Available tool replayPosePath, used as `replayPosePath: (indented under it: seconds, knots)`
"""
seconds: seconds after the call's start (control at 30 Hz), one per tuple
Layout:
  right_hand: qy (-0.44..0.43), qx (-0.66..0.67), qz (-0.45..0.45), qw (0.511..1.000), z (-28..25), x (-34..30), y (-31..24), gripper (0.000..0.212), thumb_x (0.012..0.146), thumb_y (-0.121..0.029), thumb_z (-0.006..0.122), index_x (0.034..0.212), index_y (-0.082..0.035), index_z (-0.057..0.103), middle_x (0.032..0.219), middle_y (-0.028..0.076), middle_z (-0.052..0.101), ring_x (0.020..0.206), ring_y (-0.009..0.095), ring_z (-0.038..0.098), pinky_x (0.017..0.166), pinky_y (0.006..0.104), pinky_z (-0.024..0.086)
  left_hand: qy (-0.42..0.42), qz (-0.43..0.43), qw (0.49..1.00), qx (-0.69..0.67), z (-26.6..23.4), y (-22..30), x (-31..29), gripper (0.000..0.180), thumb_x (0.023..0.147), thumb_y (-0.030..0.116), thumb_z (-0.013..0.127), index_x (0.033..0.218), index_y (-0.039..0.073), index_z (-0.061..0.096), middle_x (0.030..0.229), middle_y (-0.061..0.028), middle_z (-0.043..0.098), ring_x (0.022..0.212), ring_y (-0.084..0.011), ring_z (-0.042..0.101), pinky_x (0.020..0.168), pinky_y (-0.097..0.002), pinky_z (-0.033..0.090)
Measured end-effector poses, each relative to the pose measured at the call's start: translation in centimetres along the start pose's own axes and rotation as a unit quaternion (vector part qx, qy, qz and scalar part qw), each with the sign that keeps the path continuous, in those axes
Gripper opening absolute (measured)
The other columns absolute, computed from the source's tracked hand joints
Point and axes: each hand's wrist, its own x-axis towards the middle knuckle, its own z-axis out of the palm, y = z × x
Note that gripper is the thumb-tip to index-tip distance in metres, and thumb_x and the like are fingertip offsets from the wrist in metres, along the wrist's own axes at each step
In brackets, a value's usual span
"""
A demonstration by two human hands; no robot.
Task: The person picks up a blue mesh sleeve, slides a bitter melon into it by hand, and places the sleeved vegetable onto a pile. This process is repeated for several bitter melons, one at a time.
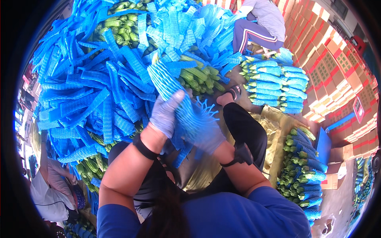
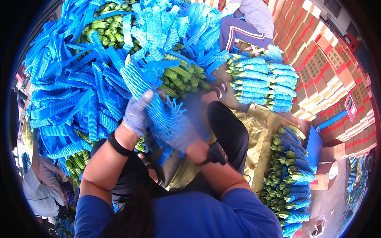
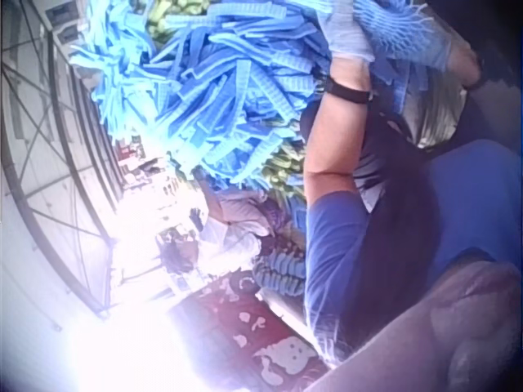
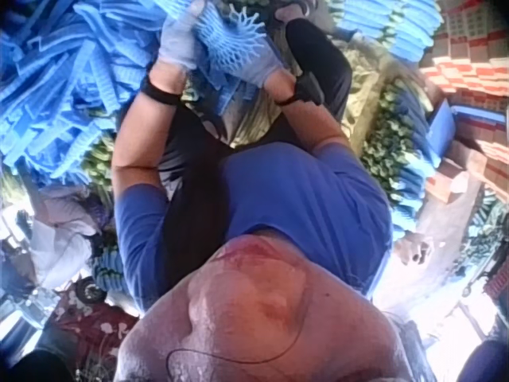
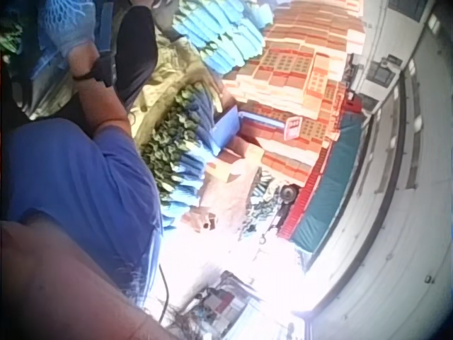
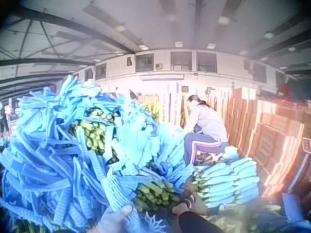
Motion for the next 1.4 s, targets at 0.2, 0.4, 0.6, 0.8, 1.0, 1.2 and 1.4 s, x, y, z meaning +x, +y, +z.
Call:
replayPosePath:
  seconds: [0.2, 0.4, 0.6, 0.8, 1.0, 1.2, 1.4]
  knots:
    - [-0.105, 0.237, 0.202, 0.944, -1.6, -1.3, -1.1, 0.059, 0.079, -0.033, 0.075, 0.125, -0.004, 0.054, 0.103, 0.015, 0.067, 0.093, 0.026, 0.067, 0.082, 0.0378, 0.052, 0.028, 0.014, 0.990, -0.139, -1.3, 2.2, 1.1, 0.058, 0.081, 0.034, 0.076, 0.124, 0.006, 0.050, 0.108, -0.0120, 0.062, 0.105, -0.0296, 0.062, 0.093, -0.0437, 0.051]
    - [-0.081, 0.360, 0.305, 0.878, -1.3, -2.5, -0.9, 0.050, 0.081, -0.032, 0.075, 0.115, -0.001, 0.057, 0.095, 0.009, 0.066, 0.081, 0.017, 0.064, 0.074, 0.0324, 0.052, -0.007, -0.041, 0.999, 0.029, 0.4, -3.4, 0.8, 0.051, 0.077, 0.021, 0.081, 0.116, 0.008, 0.053, 0.098, -0.0050, 0.061, 0.088, -0.0204, 0.063, 0.081, -0.0351, 0.054]
    - [-0.015, 0.191, 0.270, 0.944, -6.2, -2.9, -2.3, 0.054, 0.075, -0.029, 0.073, 0.123, -0.009, 0.059, 0.115, 0.013, 0.066, 0.105, 0.028, 0.062, 0.092, 0.0396, 0.049, -0.021, 0.018, 0.990, 0.138, 3.9, -7.7, -0.5, 0.052, 0.081, 0.003, 0.073, 0.126, 0.007, 0.046, 0.106, -0.0037, 0.060, 0.098, -0.0160, 0.059, 0.090, -0.0327, 0.049]
    - [-0.007, 0.220, 0.251, 0.943, -9.1, -7.9, -0.9, 0.072, 0.071, -0.025, 0.080, 0.132, -0.005, 0.048, 0.117, 0.011, 0.063, 0.103, 0.025, 0.060, 0.093, 0.0361, 0.048, -0.103, -0.032, 0.989, 0.098, 8.6, -8.5, 0.0, 0.046, 0.086, 0.011, 0.071, 0.126, 0.006, 0.049, 0.108, -0.0069, 0.062, 0.100, -0.0197, 0.061, 0.088, -0.0342, 0.051]
    - [0.158, 0.432, 0.305, 0.834, -10.5, -13.9, -1.2, 0.064, 0.076, -0.021, 0.079, 0.129, -0.008, 0.047, 0.104, 0.003, 0.060, 0.091, 0.014, 0.058, 0.080, 0.0304, 0.050, -0.382, 0.039, 0.909, 0.164, 13.4, -8.6, 1.6, 0.081, 0.081, 0.038, 0.075, 0.142, 0.003, 0.034, 0.130, -0.0103, 0.051, 0.118, -0.0212, 0.052, 0.101, -0.0362, 0.043]
    - [0.321, 0.629, 0.212, 0.675, -16.3, -19.4, -3.1, 0.051, 0.081, -0.014, 0.074, 0.124, -0.016, 0.047, 0.092, 0.000, 0.056, 0.069, 0.010, 0.051, 0.059, 0.0246, 0.043, -0.492, -0.017, 0.845, 0.209, 16.4, -9.5, -1.1, 0.100, 0.084, 0.040, 0.074, 0.153, 0.004, 0.010, 0.141, -0.0143, 0.043, 0.136, -0.0259, 0.037, 0.113, -0.0380, 0.028]
    - [0.647, 0.346, 0.271, 0.623, -23.4, -27.1, -3.6, 0.025, 0.087, -0.023, 0.068, 0.105, -0.015, 0.052, 0.079, -0.002, 0.049, 0.060, 0.010, 0.045, 0.053, 0.0260, 0.039, -0.312, 0.055, 0.917, 0.242, 11.9, -5.8, 4.0, 0.063, 0.092, 0.030, 0.065, 0.144, 0.004, 0.040, 0.114, -0.0059, 0.061, 0.107, -0.0151, 0.056, 0.096, -0.0295, 0.043]
